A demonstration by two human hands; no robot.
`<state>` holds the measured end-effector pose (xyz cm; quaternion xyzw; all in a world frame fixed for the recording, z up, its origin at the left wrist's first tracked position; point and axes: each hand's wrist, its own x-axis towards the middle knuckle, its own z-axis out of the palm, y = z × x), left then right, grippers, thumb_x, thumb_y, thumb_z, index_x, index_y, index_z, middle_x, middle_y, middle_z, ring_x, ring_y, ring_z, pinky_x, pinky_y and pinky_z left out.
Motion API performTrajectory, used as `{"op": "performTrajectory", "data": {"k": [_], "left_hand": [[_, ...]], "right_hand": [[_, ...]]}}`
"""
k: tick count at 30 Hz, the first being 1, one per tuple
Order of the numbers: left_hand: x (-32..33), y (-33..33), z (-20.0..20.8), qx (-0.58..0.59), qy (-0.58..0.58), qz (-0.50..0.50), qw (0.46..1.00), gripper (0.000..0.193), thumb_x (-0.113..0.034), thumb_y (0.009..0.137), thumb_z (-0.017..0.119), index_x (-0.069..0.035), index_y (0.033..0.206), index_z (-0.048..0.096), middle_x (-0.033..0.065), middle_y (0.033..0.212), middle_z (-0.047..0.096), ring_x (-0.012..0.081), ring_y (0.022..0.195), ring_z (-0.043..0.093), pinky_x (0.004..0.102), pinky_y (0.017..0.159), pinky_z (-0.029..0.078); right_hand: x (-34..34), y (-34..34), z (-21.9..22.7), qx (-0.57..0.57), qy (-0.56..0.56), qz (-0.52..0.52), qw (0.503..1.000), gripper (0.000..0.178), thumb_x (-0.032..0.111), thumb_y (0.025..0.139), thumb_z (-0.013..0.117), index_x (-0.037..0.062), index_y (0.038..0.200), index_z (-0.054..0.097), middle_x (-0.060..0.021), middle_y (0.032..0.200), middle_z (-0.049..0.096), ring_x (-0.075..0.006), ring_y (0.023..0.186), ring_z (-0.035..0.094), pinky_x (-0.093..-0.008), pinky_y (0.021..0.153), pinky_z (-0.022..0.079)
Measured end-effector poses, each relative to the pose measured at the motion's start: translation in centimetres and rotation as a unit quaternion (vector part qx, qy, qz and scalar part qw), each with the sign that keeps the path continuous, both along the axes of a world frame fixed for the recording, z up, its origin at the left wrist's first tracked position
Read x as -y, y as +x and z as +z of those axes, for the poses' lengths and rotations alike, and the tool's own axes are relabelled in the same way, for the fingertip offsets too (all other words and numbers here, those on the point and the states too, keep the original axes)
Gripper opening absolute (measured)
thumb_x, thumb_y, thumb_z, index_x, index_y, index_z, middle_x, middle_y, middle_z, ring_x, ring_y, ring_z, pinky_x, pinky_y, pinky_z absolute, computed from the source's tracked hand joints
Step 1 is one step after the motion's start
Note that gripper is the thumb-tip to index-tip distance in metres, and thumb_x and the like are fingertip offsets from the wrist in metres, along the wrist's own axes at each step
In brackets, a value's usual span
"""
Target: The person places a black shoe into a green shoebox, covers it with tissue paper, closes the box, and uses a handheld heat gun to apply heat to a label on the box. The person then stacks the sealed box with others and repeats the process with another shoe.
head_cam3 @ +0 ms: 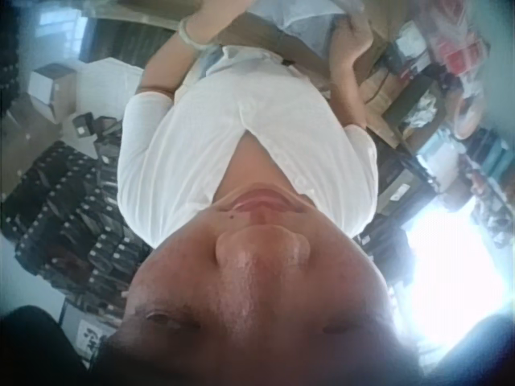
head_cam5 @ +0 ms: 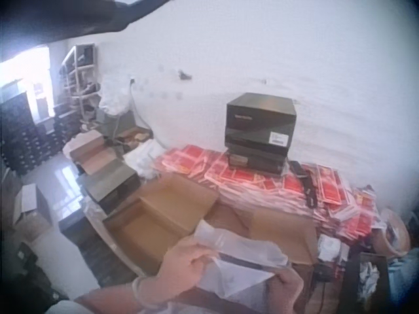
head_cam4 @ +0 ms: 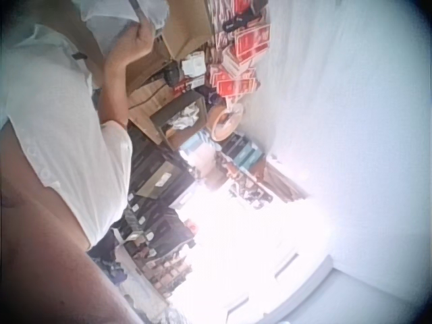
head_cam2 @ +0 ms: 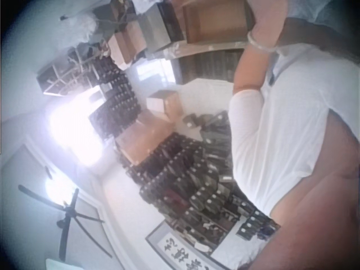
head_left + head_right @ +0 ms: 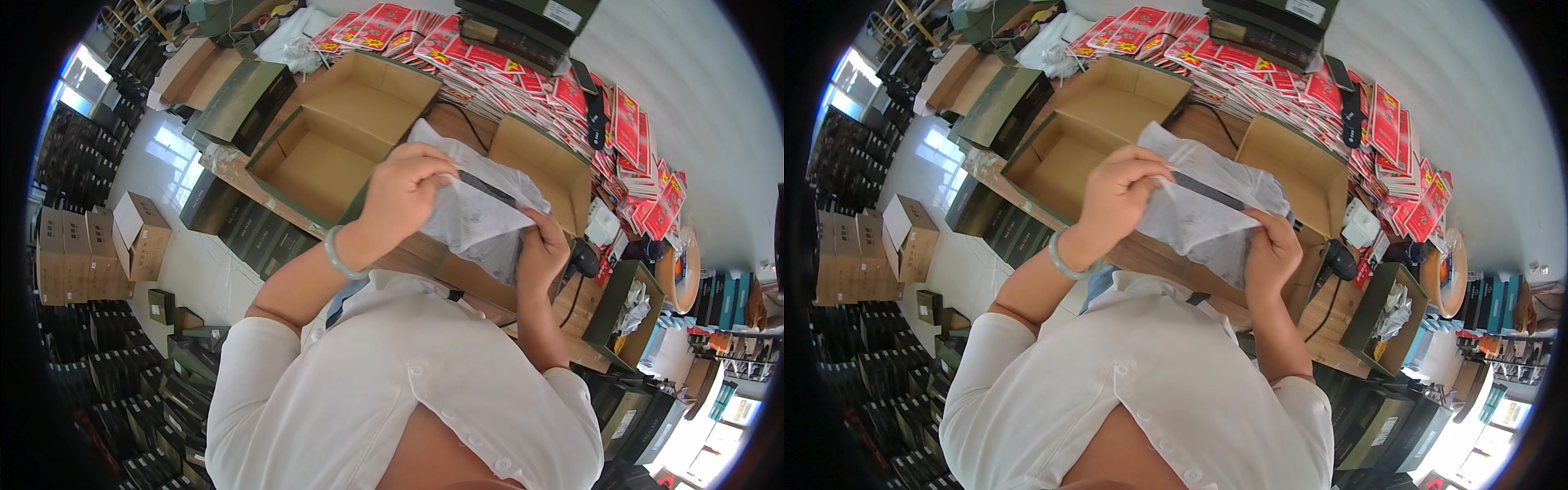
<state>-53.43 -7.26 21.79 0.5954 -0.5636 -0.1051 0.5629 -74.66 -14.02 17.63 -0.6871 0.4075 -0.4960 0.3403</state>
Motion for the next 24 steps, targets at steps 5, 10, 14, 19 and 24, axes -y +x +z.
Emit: {"op": "performTrajectory", "data": {"k": [5,10,14,19,24], "left_hand": [[-3.8,12.3,0.6,-0.005,0.033,0.037,0.999,0.020,0.010,0.076,0.061,-0.001,0.088,0.071,0.0063,0.093,0.068,0.0180,0.085,0.063,0.0265,0.074,0.048],[-5.3,25.7,-1.6,-0.033,0.063,0.065,0.995,0.013,0.007,0.081,0.063,0.001,0.090,0.070,0.0057,0.093,0.067,0.0160,0.086,0.062,0.0253,0.078,0.047],[-5.1,33.8,-5.1,-0.080,0.057,0.051,0.994,0.012,0.005,0.083,0.061,0.001,0.092,0.069,0.0068,0.093,0.066,0.0178,0.087,0.062,0.0257,0.079,0.047],[-5.6,38.3,-11.7,0.034,-0.028,0.040,0.998,0.011,0.004,0.079,0.063,-0.002,0.085,0.070,0.0091,0.090,0.067,0.0263,0.086,0.062,0.0328,0.076,0.049],[-7.9,41.3,-22.2,0.064,0.059,-0.010,0.996,0.013,0.005,0.077,0.062,-0.003,0.081,0.070,0.0092,0.091,0.067,0.0295,0.087,0.061,0.0365,0.079,0.048]], "right_hand": [[-1.9,12.7,1.6,-0.031,0.015,0.021,0.999,0.022,-0.008,0.076,0.061,0.0028,0.090,0.073,-0.0120,0.087,0.070,-0.0215,0.080,0.065,-0.0278,0.075,0.049],[-2.8,26.2,0.8,-0.045,-0.012,0.024,0.999,0.021,-0.007,0.075,0.060,0.0024,0.090,0.073,-0.0129,0.083,0.070,-0.0237,0.075,0.067,-0.0293,0.070,0.050],[-3.1,34.3,-1.8,-0.049,0.035,0.035,0.998,0.020,-0.006,0.081,0.059,0.0007,0.094,0.072,-0.0135,0.088,0.071,-0.0181,0.086,0.068,-0.0260,0.077,0.050],[-5.0,38.1,-8.9,-0.174,-0.273,-0.070,0.943,0.019,-0.001,0.072,0.063,0.0130,0.081,0.073,-0.0042,0.088,0.071,-0.0185,0.084,0.066,-0.0329,0.079,0.044],[-7.6,38.9,-17.8,-0.229,-0.319,-0.026,0.919,0.016,0.008,0.071,0.066,0.0181,0.083,0.071,0.0039,0.094,0.069,-0.0165,0.086,0.063,-0.0353,0.082,0.041]]}}
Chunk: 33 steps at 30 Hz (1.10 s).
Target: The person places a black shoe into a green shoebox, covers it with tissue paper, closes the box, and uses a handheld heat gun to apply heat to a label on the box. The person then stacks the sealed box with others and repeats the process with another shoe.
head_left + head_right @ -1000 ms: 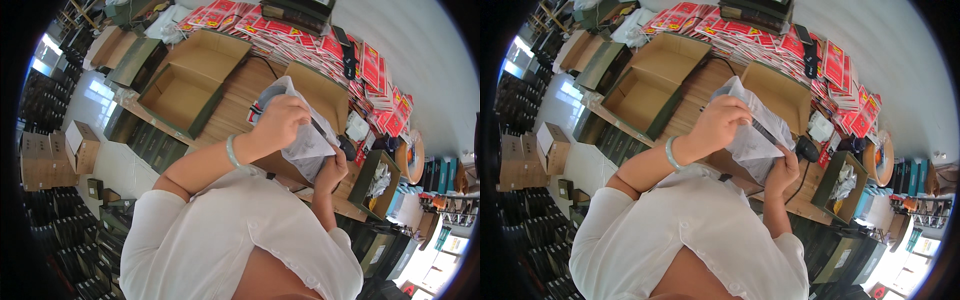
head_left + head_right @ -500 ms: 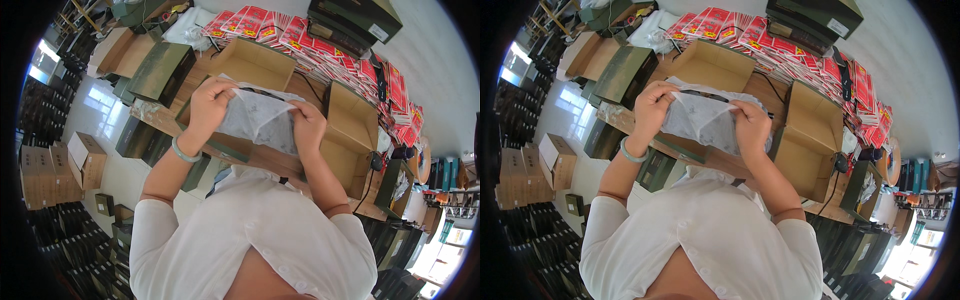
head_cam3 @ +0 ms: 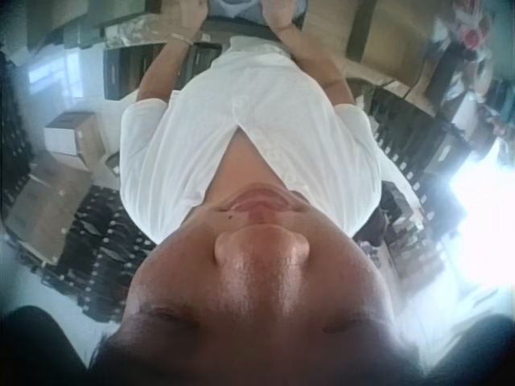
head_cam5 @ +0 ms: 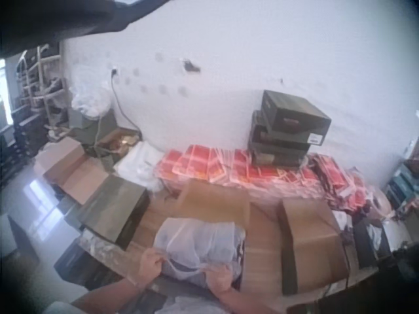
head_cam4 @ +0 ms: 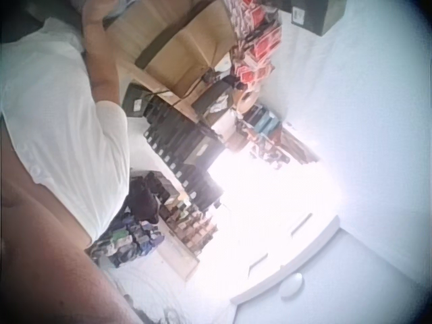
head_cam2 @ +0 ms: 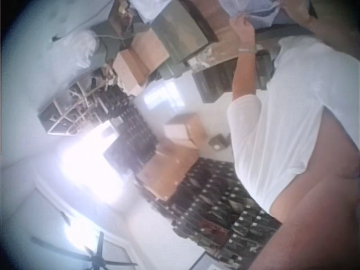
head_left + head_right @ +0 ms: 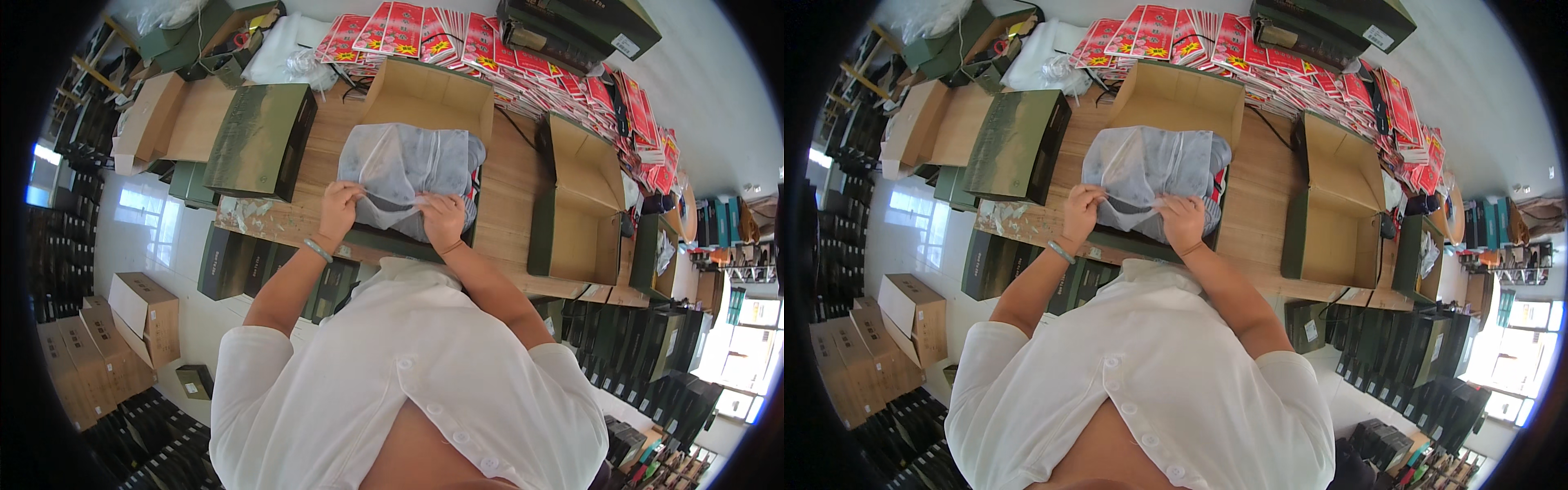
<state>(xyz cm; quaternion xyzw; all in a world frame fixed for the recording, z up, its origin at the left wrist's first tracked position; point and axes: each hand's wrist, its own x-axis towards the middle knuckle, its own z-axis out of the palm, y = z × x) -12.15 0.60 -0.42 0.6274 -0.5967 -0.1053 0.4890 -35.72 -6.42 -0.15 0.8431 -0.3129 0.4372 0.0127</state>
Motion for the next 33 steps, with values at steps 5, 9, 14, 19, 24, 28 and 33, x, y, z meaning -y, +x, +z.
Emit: {"op": "performTrajectory", "data": {"k": [5,9,14,19,24,28,33], "left_hand": [[-2.3,2.8,-3.2,0.067,0.086,-0.095,0.989,0.011,0.005,0.074,0.061,-0.002,0.079,0.068,0.0095,0.090,0.066,0.0302,0.088,0.060,0.0386,0.079,0.047],[-3.5,1.6,-3.9,0.065,0.087,-0.131,0.985,0.008,0.003,0.074,0.062,-0.001,0.078,0.068,0.0097,0.088,0.065,0.0308,0.089,0.059,0.0395,0.078,0.047],[-3.5,1.7,-4.6,0.088,0.123,-0.133,0.979,0.005,0.000,0.074,0.066,-0.001,0.079,0.069,0.0108,0.087,0.064,0.0321,0.089,0.059,0.0400,0.079,0.048],[-3.2,1.6,-4.4,0.070,0.162,-0.144,0.974,0.006,-0.001,0.074,0.068,-0.001,0.080,0.069,0.0110,0.087,0.064,0.0323,0.090,0.059,0.0397,0.080,0.047],[-3.8,2.2,-3.5,0.007,0.161,-0.133,0.978,0.014,-0.005,0.078,0.070,-0.003,0.092,0.071,0.0095,0.096,0.064,0.0291,0.096,0.058,0.0369,0.085,0.047],[-4.1,2.5,0.2,-0.016,0.125,-0.099,0.987,0.023,-0.010,0.079,0.072,-0.006,0.102,0.070,0.0079,0.105,0.063,0.0278,0.102,0.057,0.0364,0.090,0.044],[-4.4,2.1,4.1,0.080,0.051,-0.070,0.993,0.023,-0.007,0.083,0.068,-0.007,0.106,0.070,0.0093,0.113,0.061,0.0288,0.110,0.053,0.0395,0.097,0.040]], "right_hand": [[-1.3,-1.8,-4.3,-0.139,0.155,0.099,0.973,0.011,0.009,0.073,0.061,0.0165,0.078,0.067,0.0004,0.082,0.055,-0.0215,0.086,0.056,-0.0364,0.076,0.044],[-1.9,-2.9,-5.4,-0.155,0.194,0.124,0.961,0.008,0.009,0.073,0.062,0.0146,0.077,0.067,-0.0043,0.078,0.050,-0.0257,0.083,0.055,-0.0383,0.073,0.045],[-1.7,-3.0,-3.6,-0.200,0.204,0.185,0.940,0.007,0.011,0.075,0.063,0.0135,0.079,0.068,-0.0070,0.078,0.048,-0.0276,0.081,0.053,-0.0392,0.072,0.043],[-1.7,-3.9,-1.5,-0.190,0.266,0.179,0.928,0.008,0.010,0.076,0.061,0.0102,0.082,0.067,-0.0079,0.084,0.054,-0.0282,0.090,0.055,-0.0394,0.081,0.043],[-2.5,-4.4,0.3,-0.139,0.206,-0.095,0.964,0.020,0.010,0.079,0.067,0.0130,0.099,0.069,-0.0063,0.103,0.058,-0.0297,0.099,0.053,-0.0424,0.084,0.042],[-4.6,-5.0,0.5,-0.302,0.359,-0.248,0.848,0.048,0.031,0.075,0.076,0.0013,0.111,0.063,-0.0179,0.125,0.047,-0.0361,0.113,0.044,-0.0466,0.095,0.037],[-3.3,-3.9,-1.4,-0.330,0.297,-0.230,0.866,0.065,0.044,0.075,0.075,-0.0059,0.113,0.057,-0.0230,0.125,0.046,-0.0383,0.116,0.042,-0.0479,0.101,0.033]]}}
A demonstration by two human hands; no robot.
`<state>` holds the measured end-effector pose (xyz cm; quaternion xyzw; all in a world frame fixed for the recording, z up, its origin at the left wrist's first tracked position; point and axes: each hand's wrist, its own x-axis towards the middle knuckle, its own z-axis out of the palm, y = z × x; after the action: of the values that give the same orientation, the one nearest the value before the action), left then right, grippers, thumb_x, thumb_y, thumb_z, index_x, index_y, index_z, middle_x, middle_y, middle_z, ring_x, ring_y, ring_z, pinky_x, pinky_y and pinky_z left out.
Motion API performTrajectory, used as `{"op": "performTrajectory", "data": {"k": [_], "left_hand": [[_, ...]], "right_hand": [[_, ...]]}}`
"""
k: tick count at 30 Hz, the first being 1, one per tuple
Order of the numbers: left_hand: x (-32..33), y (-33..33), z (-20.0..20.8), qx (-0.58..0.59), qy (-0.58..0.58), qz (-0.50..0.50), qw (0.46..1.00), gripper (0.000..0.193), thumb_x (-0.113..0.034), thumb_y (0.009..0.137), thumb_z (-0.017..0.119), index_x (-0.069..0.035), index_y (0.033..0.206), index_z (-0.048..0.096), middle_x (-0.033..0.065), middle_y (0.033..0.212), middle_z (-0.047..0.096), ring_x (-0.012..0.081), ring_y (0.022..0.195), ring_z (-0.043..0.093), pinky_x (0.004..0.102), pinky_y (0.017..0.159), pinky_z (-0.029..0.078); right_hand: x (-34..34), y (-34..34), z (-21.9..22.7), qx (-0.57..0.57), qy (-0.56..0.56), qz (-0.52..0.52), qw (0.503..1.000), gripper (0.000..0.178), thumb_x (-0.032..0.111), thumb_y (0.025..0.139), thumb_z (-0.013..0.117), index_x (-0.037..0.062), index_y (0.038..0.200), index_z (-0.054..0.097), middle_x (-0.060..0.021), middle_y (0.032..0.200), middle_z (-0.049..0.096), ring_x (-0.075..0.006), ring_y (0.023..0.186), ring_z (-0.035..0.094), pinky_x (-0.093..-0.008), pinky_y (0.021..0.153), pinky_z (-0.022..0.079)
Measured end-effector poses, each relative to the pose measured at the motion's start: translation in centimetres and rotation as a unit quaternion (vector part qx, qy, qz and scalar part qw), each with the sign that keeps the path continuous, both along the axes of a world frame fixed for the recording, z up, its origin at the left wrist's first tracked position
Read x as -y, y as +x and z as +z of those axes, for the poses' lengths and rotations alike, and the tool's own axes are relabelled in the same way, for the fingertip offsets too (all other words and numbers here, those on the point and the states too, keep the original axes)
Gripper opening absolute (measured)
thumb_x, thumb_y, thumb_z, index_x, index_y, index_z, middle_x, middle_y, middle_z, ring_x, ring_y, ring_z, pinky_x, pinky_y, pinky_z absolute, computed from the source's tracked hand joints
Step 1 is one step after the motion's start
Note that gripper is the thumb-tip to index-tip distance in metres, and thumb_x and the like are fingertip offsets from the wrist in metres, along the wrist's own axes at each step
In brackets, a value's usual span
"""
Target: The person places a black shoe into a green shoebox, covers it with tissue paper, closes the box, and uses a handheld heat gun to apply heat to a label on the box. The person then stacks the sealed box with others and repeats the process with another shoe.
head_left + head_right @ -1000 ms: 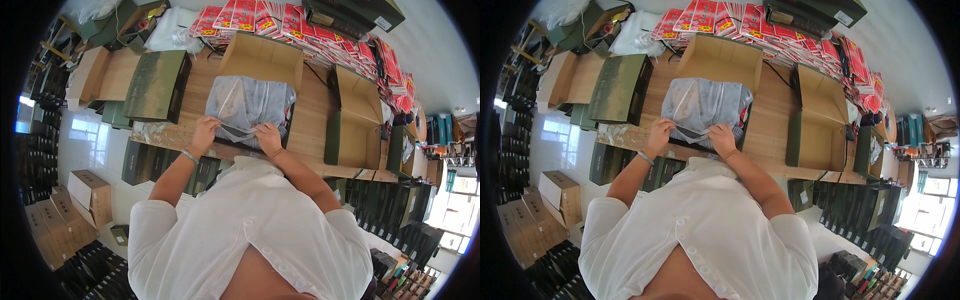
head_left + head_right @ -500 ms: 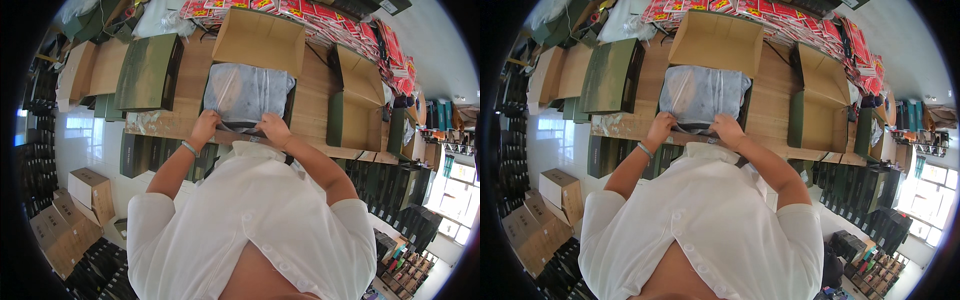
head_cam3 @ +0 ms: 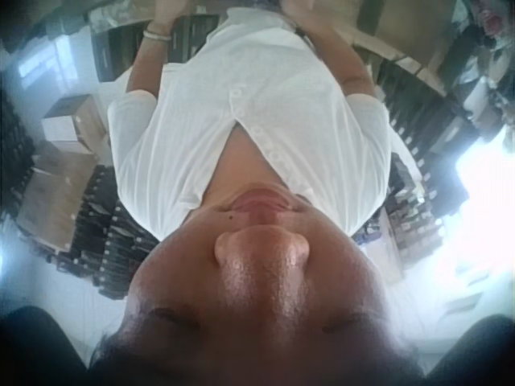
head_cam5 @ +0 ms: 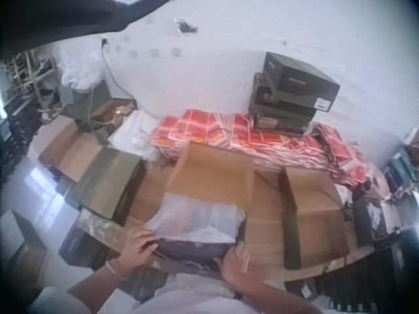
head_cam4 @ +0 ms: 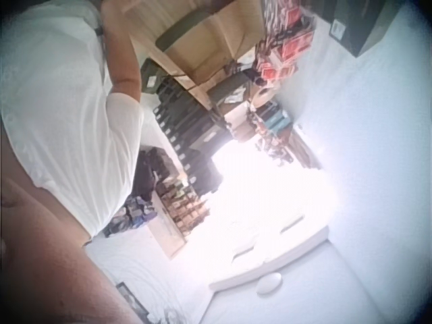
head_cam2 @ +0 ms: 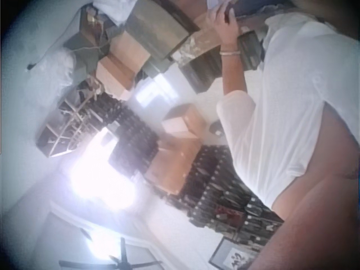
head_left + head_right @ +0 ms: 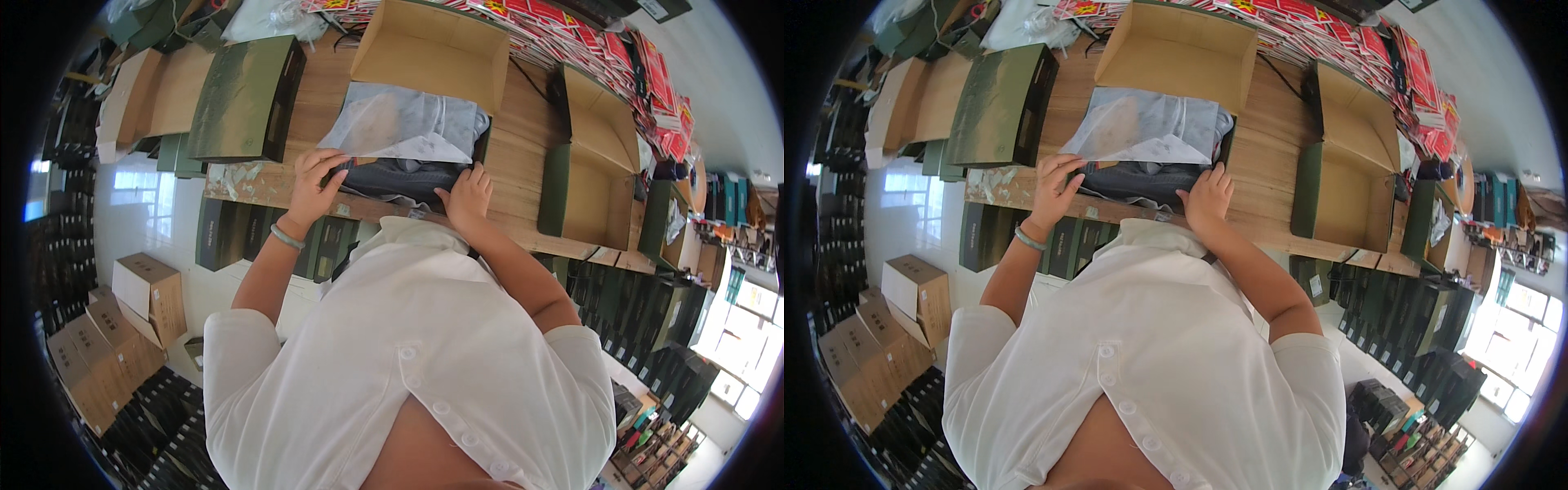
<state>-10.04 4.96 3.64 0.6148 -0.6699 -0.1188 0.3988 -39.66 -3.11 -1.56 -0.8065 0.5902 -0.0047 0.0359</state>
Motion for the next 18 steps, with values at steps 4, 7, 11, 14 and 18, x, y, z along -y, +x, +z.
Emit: {"op": "performTrajectory", "data": {"k": [4,7,11,14,18], "left_hand": [[-1.1,-0.5,-1.1,0.059,-0.042,0.148,0.986,0.027,-0.009,0.086,0.064,-0.009,0.113,0.067,0.0189,0.129,0.049,0.0341,0.117,0.045,0.0443,0.102,0.034],[-2.4,-1.0,-7.4,-0.010,0.069,0.263,0.962,0.058,-0.017,0.086,0.068,-0.005,0.137,0.043,0.0298,0.139,0.033,0.0429,0.123,0.039,0.0467,0.105,0.032],[-2.2,-2.1,-10.8,-0.227,0.197,0.235,0.925,0.086,-0.022,0.087,0.070,0.008,0.146,0.015,0.0305,0.142,0.030,0.0428,0.131,0.034,0.0428,0.109,0.030],[-2.3,-2.9,-12.1,-0.277,0.168,0.221,0.920,0.088,-0.022,0.088,0.069,0.009,0.147,0.011,0.0312,0.144,0.027,0.0386,0.134,0.032,0.0400,0.111,0.028],[-2.3,-2.6,-12.3,-0.306,0.159,0.204,0.916,0.091,-0.022,0.088,0.068,0.009,0.147,0.006,0.0325,0.146,0.025,0.0385,0.135,0.031,0.0390,0.112,0.026]], "right_hand": [[0.5,0.5,0.6,-0.040,0.104,0.030,0.993,0.068,0.049,0.074,0.075,-0.0044,0.112,0.058,-0.0232,0.119,0.052,-0.0376,0.114,0.046,-0.0501,0.104,0.028],[0.4,-0.1,-0.7,0.011,0.145,0.049,0.988,0.065,0.046,0.075,0.075,-0.0048,0.113,0.058,-0.0207,0.114,0.058,-0.0337,0.109,0.048,-0.0520,0.106,0.023],[1.5,-1.4,-3.5,0.024,0.044,0.109,0.993,0.045,0.035,0.076,0.074,0.0031,0.106,0.063,-0.0151,0.109,0.063,-0.0320,0.107,0.051,-0.0567,0.107,0.020],[2.6,-2.6,-3.4,0.040,0.083,0.136,0.986,0.037,0.026,0.074,0.075,0.0076,0.104,0.064,-0.0116,0.110,0.063,-0.0309,0.107,0.052,-0.0593,0.107,0.021],[2.5,-4.1,-3.6,0.101,0.016,0.240,0.965,0.027,0.021,0.075,0.072,0.0072,0.097,0.064,-0.0101,0.104,0.063,-0.0295,0.104,0.053,-0.0548,0.105,0.024]]}}
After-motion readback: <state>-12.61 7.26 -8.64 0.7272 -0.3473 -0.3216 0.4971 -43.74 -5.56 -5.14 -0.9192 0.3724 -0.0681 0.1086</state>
